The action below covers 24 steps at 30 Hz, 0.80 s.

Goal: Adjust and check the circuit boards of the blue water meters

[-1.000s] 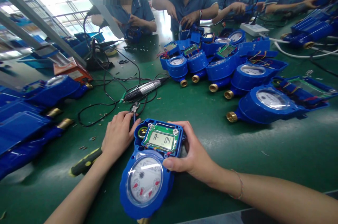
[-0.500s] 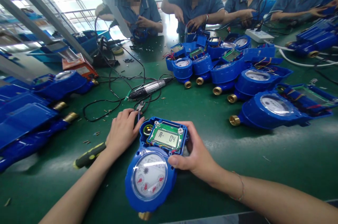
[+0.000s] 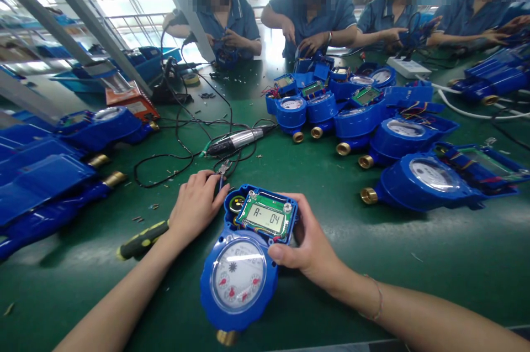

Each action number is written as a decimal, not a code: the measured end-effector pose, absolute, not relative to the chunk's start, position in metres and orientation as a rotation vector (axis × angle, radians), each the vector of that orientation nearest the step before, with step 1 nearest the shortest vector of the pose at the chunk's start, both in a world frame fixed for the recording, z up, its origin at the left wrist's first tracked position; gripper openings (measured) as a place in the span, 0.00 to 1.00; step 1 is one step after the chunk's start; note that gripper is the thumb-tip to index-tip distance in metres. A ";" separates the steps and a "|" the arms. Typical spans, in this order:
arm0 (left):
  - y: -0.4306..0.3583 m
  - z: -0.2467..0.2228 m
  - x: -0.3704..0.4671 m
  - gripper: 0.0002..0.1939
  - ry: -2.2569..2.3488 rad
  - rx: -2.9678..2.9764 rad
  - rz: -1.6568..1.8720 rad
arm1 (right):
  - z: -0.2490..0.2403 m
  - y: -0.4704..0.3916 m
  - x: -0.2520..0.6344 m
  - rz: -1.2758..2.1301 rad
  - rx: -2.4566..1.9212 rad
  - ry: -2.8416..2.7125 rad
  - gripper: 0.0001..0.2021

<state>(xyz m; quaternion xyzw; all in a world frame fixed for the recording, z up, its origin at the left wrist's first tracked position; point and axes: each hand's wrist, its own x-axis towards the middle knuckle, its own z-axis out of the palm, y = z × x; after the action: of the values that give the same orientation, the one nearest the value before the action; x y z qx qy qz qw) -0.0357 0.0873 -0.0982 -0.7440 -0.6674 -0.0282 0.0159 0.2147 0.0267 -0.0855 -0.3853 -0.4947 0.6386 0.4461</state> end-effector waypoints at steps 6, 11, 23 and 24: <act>0.089 -0.101 -0.038 0.23 -2.074 -2.313 -0.102 | -0.086 0.026 0.213 1.573 -0.962 -1.236 0.38; 0.089 -0.102 -0.039 0.23 -2.072 -2.323 -0.117 | -0.085 0.026 0.214 1.550 -0.994 -1.275 0.38; 0.083 -0.104 -0.046 0.19 -2.102 -2.339 -0.318 | -0.086 0.028 0.215 1.631 -0.911 -1.230 0.36; 0.082 -0.102 -0.048 0.19 -2.104 -2.341 -0.387 | -0.086 0.028 0.215 1.626 -0.906 -1.234 0.36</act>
<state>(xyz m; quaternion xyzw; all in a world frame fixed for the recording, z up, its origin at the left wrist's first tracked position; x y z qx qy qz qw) -0.0479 0.0819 -0.1019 -0.7382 -0.6633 -0.1220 -0.0148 0.2151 0.0283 -0.0861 -0.3645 -0.4966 0.6543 0.4387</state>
